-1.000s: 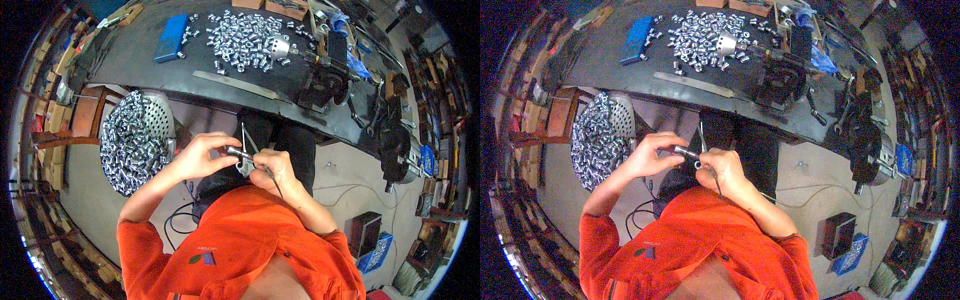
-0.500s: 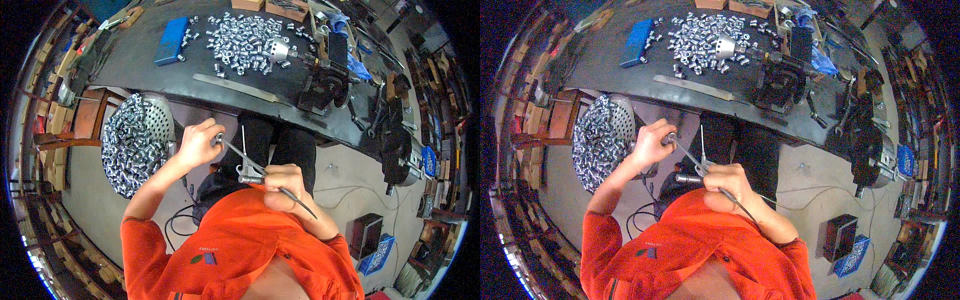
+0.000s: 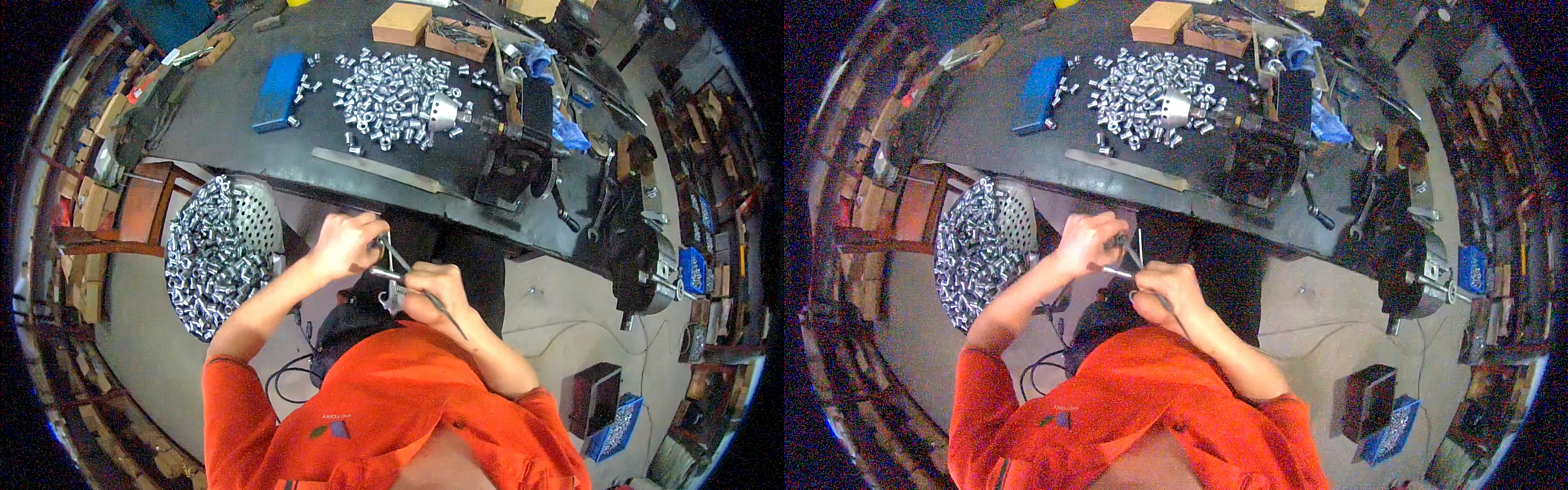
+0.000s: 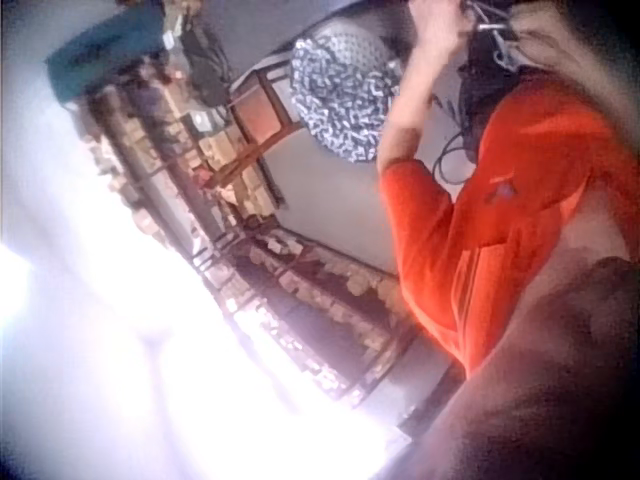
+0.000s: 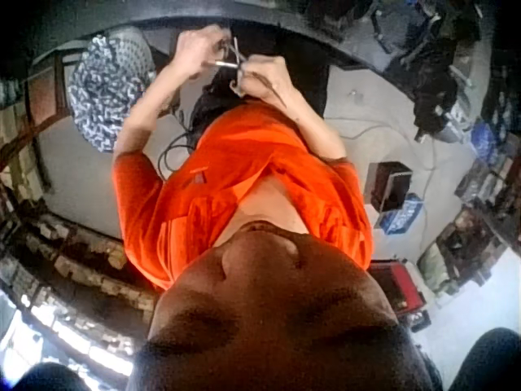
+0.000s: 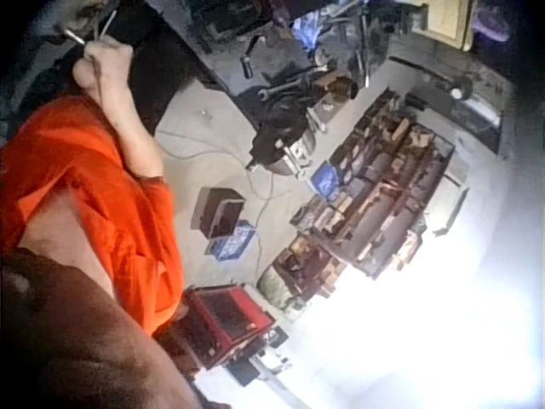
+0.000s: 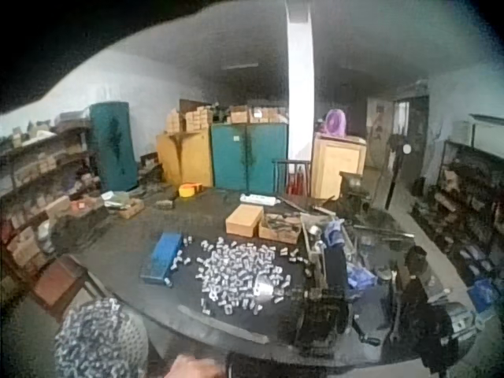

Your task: The person picks up metal components one at a time from a tray, rotates them by hand, and places them onto a workbench.

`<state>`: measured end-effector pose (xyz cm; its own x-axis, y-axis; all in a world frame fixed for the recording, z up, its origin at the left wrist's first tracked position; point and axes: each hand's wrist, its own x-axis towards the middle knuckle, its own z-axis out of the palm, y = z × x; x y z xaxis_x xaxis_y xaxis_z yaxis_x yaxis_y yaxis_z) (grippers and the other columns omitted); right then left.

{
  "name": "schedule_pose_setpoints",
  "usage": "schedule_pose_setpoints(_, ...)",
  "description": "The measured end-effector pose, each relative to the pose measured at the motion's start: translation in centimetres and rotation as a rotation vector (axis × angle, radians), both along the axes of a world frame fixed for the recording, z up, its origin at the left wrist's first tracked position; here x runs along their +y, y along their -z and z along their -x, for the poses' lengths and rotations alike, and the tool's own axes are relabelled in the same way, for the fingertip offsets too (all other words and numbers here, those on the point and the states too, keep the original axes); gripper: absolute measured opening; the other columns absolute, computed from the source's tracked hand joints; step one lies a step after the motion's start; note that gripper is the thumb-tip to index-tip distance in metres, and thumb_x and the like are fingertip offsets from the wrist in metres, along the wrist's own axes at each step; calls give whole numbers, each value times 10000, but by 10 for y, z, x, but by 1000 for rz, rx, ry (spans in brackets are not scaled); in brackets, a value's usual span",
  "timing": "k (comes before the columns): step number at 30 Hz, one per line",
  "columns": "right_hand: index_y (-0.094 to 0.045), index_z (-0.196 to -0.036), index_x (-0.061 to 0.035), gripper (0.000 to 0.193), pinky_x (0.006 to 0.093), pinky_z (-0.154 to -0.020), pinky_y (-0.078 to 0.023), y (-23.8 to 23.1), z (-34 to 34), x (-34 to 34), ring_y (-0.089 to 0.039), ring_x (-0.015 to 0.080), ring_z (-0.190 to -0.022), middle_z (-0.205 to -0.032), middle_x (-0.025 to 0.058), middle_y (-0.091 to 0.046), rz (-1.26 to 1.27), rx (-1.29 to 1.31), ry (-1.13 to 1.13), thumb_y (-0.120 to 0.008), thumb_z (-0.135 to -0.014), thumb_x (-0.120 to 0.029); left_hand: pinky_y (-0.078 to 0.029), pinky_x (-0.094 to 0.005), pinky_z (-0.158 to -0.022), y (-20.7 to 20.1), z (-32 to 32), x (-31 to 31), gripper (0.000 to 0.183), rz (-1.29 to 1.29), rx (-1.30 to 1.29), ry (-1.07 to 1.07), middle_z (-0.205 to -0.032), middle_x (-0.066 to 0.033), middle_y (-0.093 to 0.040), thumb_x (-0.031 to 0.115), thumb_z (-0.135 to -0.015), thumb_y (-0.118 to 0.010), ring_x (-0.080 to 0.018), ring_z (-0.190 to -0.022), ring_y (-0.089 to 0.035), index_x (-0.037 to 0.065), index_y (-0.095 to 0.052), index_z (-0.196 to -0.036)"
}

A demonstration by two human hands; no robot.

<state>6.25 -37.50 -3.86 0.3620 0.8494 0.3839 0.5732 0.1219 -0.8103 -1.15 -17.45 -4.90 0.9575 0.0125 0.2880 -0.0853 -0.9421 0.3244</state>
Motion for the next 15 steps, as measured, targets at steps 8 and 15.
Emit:
schedule_pose_setpoints(8, -373, -539, -30, 185, 343, -410, -285, -10, -5, -32, -411, 234, -443, -529, 94, -369, -40, -15, 238, -555, -567, -4, -505, -439, -739, 14, -106, 57, 295, -85, 60, -228, -895, -142, -646, 138, -668, -605, -336, -819, -628, 84, -667, -951)
schedule_pose_setpoints(15, -365, -541, -29, 187, 331, -425, -297, 3, -1, -37, -408, 232, -448, -529, 89, -362, -19, 119, 215, -547, -574, -1, -496, -450, -777, 29, -141, 60, 378, -27, 47, -222, -910, -157, -648, 104, -686, -551, -347, -847, -626, 89, -648, -1051)
